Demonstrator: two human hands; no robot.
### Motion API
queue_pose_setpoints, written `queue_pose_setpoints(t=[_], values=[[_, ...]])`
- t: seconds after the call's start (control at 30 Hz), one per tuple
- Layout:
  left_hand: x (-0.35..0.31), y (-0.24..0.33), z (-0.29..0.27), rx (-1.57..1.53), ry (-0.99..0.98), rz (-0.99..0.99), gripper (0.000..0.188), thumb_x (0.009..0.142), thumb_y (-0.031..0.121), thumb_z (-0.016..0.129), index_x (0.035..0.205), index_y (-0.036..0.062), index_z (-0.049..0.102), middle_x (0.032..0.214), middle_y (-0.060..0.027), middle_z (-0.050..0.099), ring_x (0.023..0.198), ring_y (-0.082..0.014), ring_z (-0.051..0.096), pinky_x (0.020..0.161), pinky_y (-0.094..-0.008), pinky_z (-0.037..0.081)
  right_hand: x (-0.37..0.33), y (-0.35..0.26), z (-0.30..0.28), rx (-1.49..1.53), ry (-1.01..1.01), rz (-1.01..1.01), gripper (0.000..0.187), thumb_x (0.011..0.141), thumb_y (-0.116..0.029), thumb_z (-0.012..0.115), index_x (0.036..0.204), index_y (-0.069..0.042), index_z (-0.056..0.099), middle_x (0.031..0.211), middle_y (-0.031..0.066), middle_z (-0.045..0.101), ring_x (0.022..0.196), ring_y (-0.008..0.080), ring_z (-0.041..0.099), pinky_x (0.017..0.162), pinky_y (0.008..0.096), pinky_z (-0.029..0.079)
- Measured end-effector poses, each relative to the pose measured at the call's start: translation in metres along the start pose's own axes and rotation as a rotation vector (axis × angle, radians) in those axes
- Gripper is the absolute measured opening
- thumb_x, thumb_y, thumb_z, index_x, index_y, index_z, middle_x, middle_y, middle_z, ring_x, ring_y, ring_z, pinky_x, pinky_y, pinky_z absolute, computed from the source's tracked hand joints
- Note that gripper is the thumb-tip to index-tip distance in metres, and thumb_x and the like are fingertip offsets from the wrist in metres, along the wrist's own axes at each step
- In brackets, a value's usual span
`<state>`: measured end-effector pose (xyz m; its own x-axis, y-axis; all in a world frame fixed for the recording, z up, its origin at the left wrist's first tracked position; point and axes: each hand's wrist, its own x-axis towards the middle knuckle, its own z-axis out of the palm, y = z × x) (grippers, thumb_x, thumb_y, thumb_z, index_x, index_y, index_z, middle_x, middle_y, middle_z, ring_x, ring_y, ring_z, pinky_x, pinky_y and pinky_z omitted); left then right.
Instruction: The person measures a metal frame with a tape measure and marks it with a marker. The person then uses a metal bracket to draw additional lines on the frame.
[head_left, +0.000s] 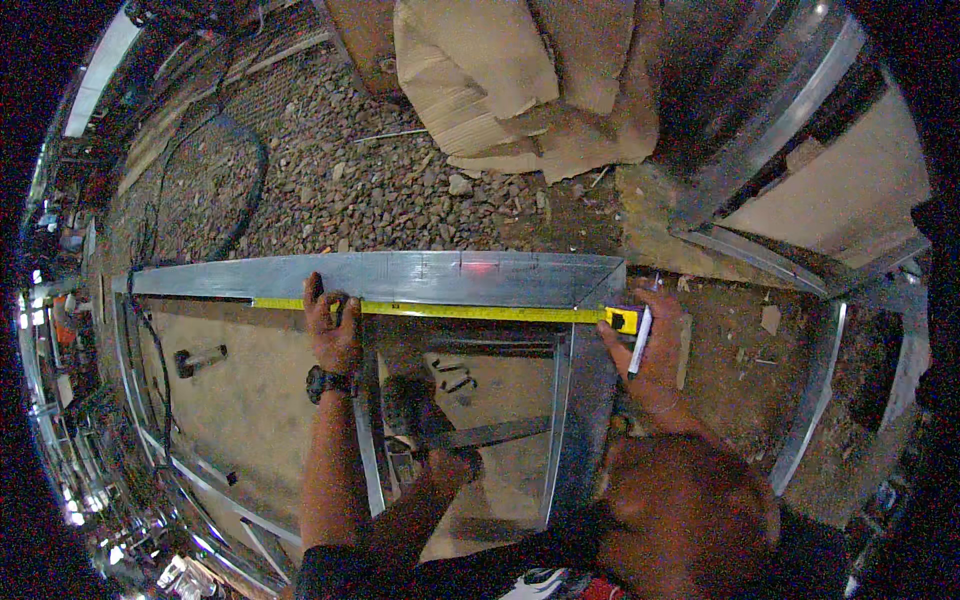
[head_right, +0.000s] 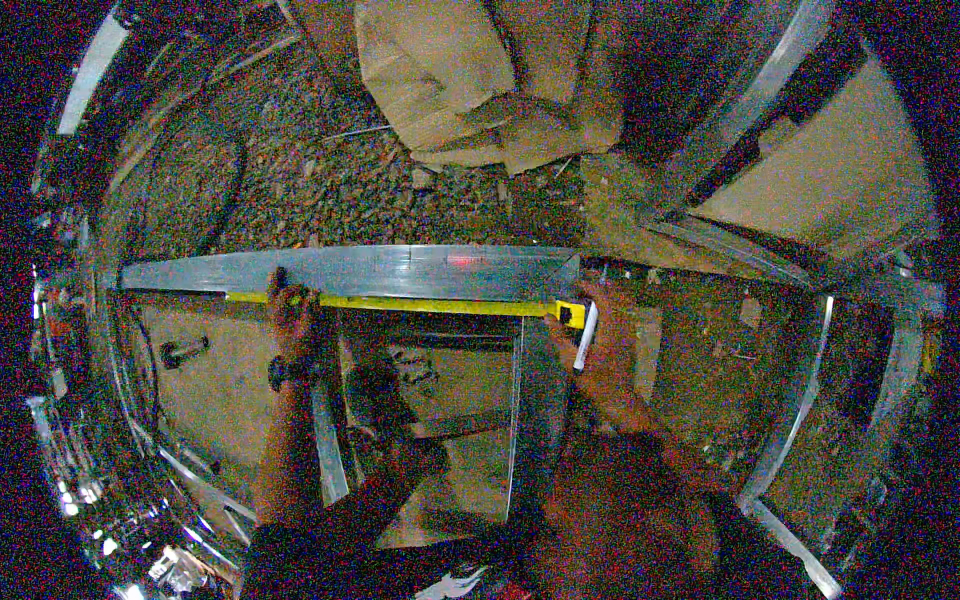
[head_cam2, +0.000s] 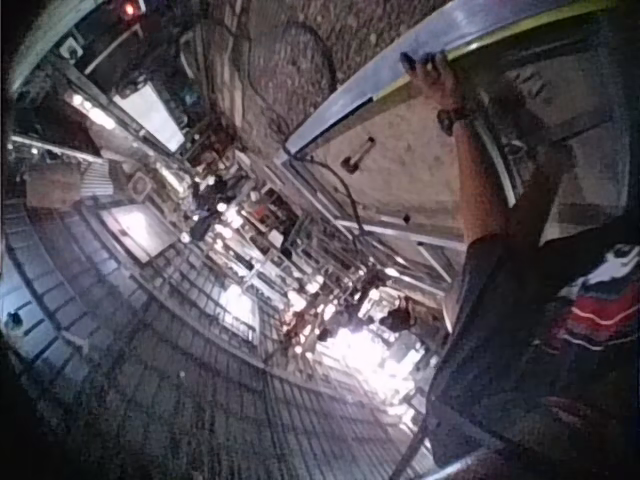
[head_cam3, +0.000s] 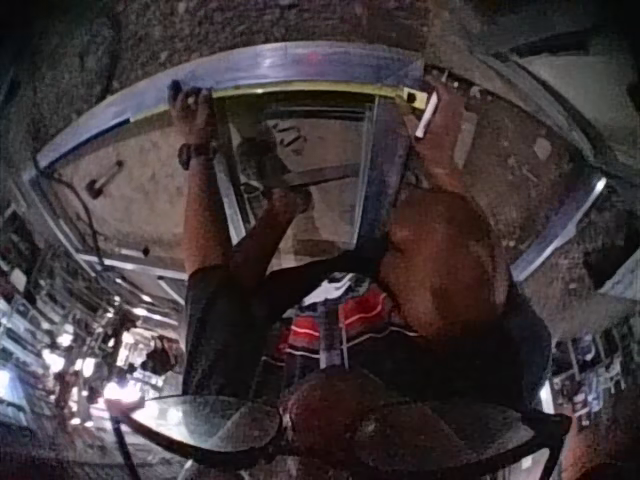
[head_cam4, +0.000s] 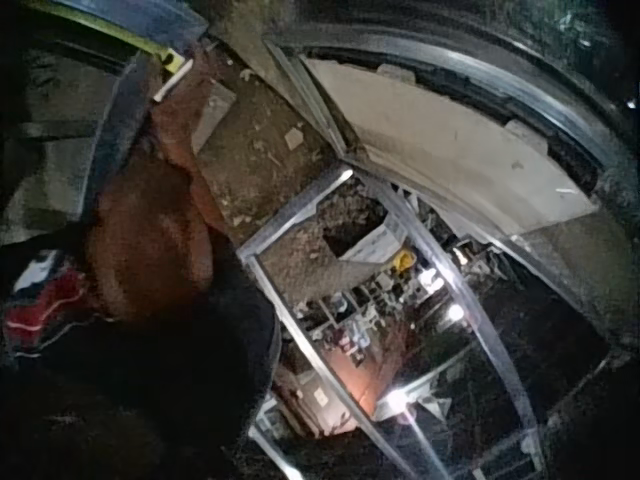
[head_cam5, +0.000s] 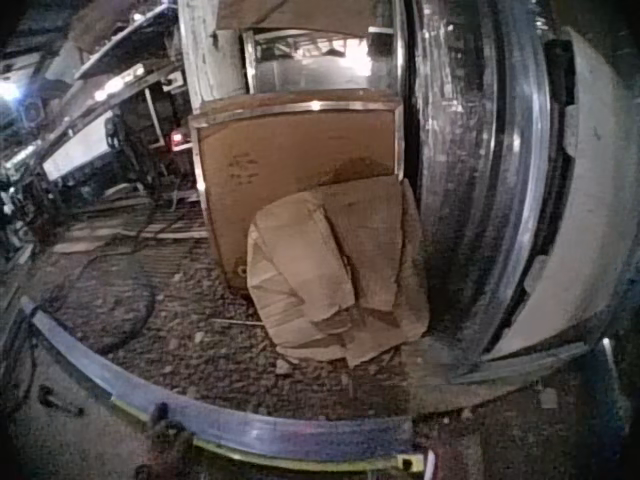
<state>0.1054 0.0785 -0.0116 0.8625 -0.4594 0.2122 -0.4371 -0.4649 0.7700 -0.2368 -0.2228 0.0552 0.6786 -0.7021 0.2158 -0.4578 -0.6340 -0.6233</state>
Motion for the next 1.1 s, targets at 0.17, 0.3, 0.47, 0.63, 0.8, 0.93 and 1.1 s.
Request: queue_pose_setpoints(t=[0.17, 0.3, 0.47, 0.63, 0.8, 0.93, 1.1], values=[[0.001, -0.001, 0.000, -0.098, 0.021, -0.041, 0.014, 0.087, 0.010, 0.073, 0.097, 0.0040, 0.067, 0.155, -0.0248, 0.037, 0.147, -0.0374, 0.032, 0.119, -0.0467, 0.026, -0.004, 0.005, 0.007, -0.002, -0.028, 0.033, 0.060, 0.077, -0.015, 0.082, 0.128, -0.003, 0.052, 0.133, 0.0205, 0.056, 0.128, 0.0395, 0.049, 0.110, 0.0496, 0.038], [-0.002, -0.005, -0.007, 0.017, -0.011, -0.022, 0.014, 0.087, 0.012, 0.073, 0.098, 0.0045, 0.067, 0.155, -0.0247, 0.038, 0.147, -0.0375, 0.033, 0.119, -0.0463, 0.026, -0.006, 0.009, 0.015, -0.020, -0.027, -0.012, 0.060, 0.078, -0.013, 0.080, 0.129, -0.003, 0.052, 0.134, 0.0201, 0.056, 0.129, 0.0392, 0.049, 0.111, 0.0491, 0.037], [0.001, -0.004, -0.005, 0.018, 0.000, 0.016, 0.015, 0.087, 0.012, 0.073, 0.099, 0.0044, 0.067, 0.155, -0.0243, 0.038, 0.146, -0.0375, 0.033, 0.119, -0.0463, 0.026, -0.005, 0.009, 0.012, -0.043, -0.006, -0.009, 0.059, 0.077, -0.013, 0.081, 0.128, -0.002, 0.053, 0.134, 0.0209, 0.056, 0.128, 0.0385, 0.050, 0.111, 0.0486, 0.037], [0.003, 0.006, -0.002, 0.014, -0.031, -0.006, 0.013, 0.088, 0.011, 0.072, 0.098, 0.0047, 0.067, 0.155, -0.0239, 0.037, 0.146, -0.0383, 0.033, 0.119, -0.0474, 0.026, -0.006, 0.012, 0.014, -0.060, 0.020, -0.052, 0.059, 0.076, -0.012, 0.081, 0.127, -0.002, 0.053, 0.131, 0.0206, 0.058, 0.125, 0.0379, 0.052, 0.110, 0.0481, 0.038], [0.000, -0.001, 0.000, -0.004, 0.002, 0.034, 0.013, 0.088, 0.012, 0.071, 0.098, 0.0051, 0.066, 0.155, -0.0237, 0.036, 0.145, -0.0391, 0.033, 0.118, -0.0475, 0.027, -0.001, 0.005, 0.010, -0.082, 0.004, -0.057, 0.060, 0.075, -0.013, 0.083, 0.126, -0.002, 0.053, 0.130, 0.0208, 0.058, 0.122, 0.0386, 0.054, 0.107, 0.0481, 0.040], [0.003, -0.002, -0.001, 0.038, -0.022, 0.031, 0.015, 0.089, 0.013, 0.071, 0.099, 0.0052, 0.065, 0.156, -0.0237, 0.036, 0.146, -0.0391, 0.033, 0.118, -0.0471, 0.027, 0.000, 0.006, 0.009, -0.104, -0.020, -0.010, 0.060, 0.075, -0.013, 0.084, 0.125, -0.003, 0.054, 0.129, 0.0191, 0.059, 0.121, 0.0386, 0.054, 0.106, 0.0475, 0.041], [-0.002, -0.013, -0.003, -0.051, -0.005, 0.014, 0.015, 0.089, 0.014, 0.072, 0.099, 0.0050, 0.065, 0.156, -0.0232, 0.036, 0.146, -0.0387, 0.032, 0.118, -0.0467, 0.027, 0.001, 0.002, 0.011, -0.066, 0.019, -0.078, 0.059, 0.075, -0.012, 0.083, 0.125, -0.003, 0.053, 0.129, 0.0185, 0.059, 0.121, 0.0383, 0.054, 0.106, 0.0476, 0.041]])
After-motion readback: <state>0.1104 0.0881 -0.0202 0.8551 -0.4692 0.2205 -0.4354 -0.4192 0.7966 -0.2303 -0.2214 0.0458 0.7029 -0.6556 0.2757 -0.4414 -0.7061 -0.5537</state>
